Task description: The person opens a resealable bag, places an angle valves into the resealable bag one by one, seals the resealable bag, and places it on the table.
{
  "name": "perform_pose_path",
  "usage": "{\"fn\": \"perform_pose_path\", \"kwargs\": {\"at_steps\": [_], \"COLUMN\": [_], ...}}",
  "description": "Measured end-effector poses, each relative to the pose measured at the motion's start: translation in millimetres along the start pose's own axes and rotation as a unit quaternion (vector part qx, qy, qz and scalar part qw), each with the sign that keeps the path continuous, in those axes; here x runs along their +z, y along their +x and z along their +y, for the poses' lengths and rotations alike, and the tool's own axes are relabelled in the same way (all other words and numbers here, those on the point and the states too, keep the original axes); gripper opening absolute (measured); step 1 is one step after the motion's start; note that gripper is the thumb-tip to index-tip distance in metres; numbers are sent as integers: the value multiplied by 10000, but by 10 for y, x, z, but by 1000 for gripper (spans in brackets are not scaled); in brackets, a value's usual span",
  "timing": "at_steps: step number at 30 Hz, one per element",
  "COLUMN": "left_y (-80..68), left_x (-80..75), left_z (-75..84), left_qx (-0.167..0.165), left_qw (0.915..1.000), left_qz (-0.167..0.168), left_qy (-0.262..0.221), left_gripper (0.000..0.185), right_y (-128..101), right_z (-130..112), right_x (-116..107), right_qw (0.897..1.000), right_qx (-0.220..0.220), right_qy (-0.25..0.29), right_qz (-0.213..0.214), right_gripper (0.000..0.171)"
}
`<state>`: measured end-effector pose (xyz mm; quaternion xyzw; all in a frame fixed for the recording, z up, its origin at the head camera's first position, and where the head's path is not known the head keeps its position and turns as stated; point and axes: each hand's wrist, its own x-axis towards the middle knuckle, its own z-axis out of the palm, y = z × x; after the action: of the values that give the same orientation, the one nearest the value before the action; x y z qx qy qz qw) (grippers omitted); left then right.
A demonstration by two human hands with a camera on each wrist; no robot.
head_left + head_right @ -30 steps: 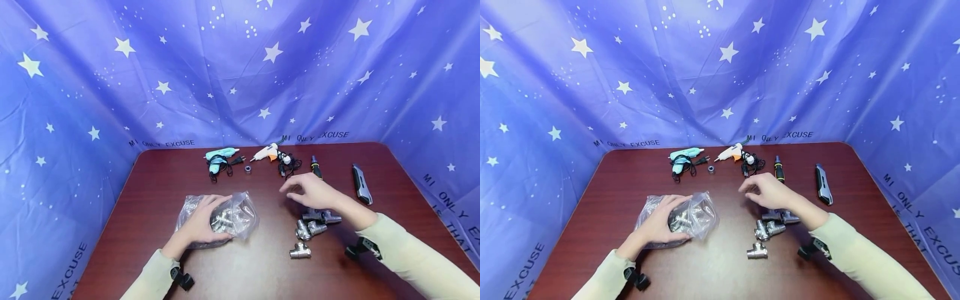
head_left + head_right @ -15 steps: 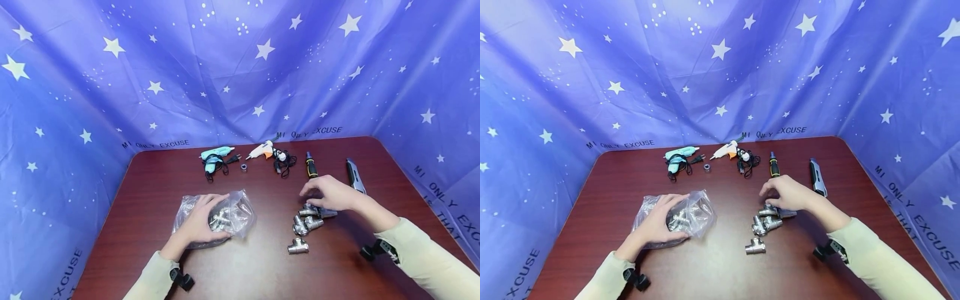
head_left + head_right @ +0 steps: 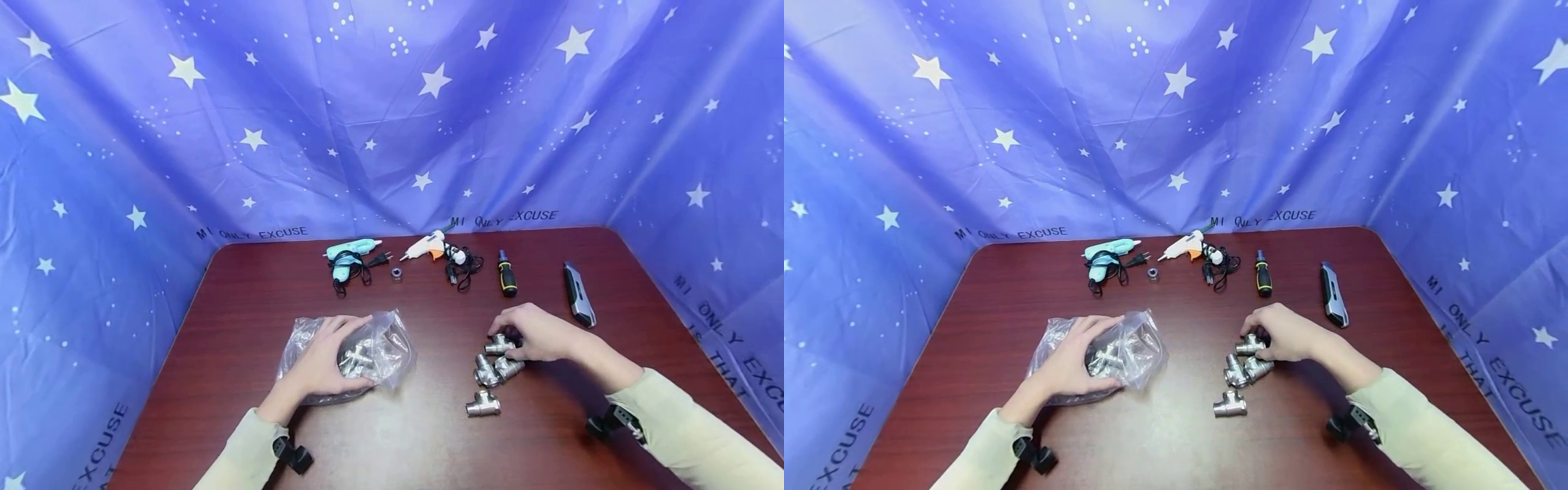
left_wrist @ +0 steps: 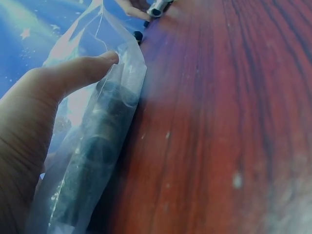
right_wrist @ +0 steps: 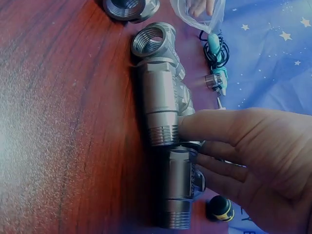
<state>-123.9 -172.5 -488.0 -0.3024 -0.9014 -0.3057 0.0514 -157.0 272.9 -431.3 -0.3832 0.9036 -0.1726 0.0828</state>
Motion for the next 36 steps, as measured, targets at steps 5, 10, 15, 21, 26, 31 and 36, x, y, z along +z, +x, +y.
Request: {"fn": "perform_pose_path", "kwargs": {"at_steps": [5,10,15,21,26,31,36], "left_y": [2,0,-20,-39,-56,-66,-26], "left_x": [7,5,28,15,34,46,32], "left_z": [-11,-8,-14,-37,-40,-40,-26], "left_qx": [27,-24,-44,10,81,45,51], "left_qw": [10000,10000,10000,10000,9999,10000,9999], "left_qz": [46,64,11,62,111,60,91], "left_qy": [79,-4,-12,-10,78,56,20], "left_gripper": [112,112,110,110,110,110,109], "right_y": [12,82,195,457,659,818,962], "right_z": [18,4,-78,-274,-488,-675,-861], "right_x": [41,55,78,155,236,281,321], "right_qw": [9994,9979,9955,9869,9797,9810,9819], "right_qx": [118,241,345,214,52,-125,-207], "right_qy": [239,254,177,462,906,1120,1382], "right_qz": [219,549,865,1529,1788,1579,1280], "right_gripper": [30,29,31,35,35,31,30]}}
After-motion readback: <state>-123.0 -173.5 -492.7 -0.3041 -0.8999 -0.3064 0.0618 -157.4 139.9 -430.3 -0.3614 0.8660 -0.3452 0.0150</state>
